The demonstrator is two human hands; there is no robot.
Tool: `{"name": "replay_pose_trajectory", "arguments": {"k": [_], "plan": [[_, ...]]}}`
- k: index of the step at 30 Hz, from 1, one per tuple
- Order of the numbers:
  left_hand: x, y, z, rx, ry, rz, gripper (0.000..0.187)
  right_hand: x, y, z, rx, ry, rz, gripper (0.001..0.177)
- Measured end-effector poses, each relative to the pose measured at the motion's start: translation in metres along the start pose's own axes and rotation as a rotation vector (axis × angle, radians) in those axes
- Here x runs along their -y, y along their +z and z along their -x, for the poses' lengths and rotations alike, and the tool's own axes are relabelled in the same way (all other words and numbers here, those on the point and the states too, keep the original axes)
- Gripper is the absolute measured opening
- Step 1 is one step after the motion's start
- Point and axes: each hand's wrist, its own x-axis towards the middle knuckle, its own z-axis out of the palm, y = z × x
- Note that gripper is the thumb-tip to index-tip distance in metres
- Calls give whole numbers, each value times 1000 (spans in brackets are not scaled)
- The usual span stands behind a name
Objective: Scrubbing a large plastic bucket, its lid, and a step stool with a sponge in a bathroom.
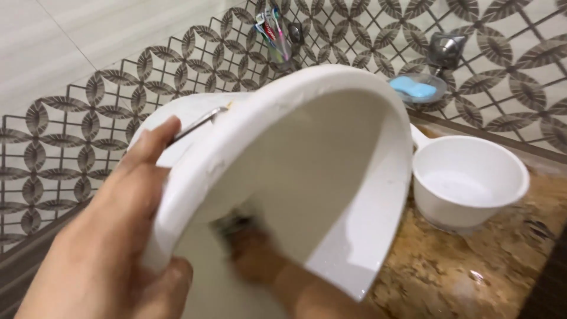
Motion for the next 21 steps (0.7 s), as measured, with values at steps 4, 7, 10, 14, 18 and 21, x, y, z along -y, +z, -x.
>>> {"name": "replay_pose_trajectory", "arguments": {"k": [4,7,10,14,18,21], "plan": [[5,11,10,-51,-4,-49,66,-49,-55,11,245,374,416,71],[-5,20,29,-83,-73,-149,70,-37,-50,24,280,420,520,72],[-17,36,39,-173,8,-315,66,-6,-55,28,322,474,438,73],[-52,64,64,10,182,-878,70,32,-54,44,370,582,191,73],[-74,113,62,597,11,-572,99,40,-71,62,404,599,223,76],[-97,103,43,1402,-392,-388,116,38,-77,74,448,629,238,79]]}}
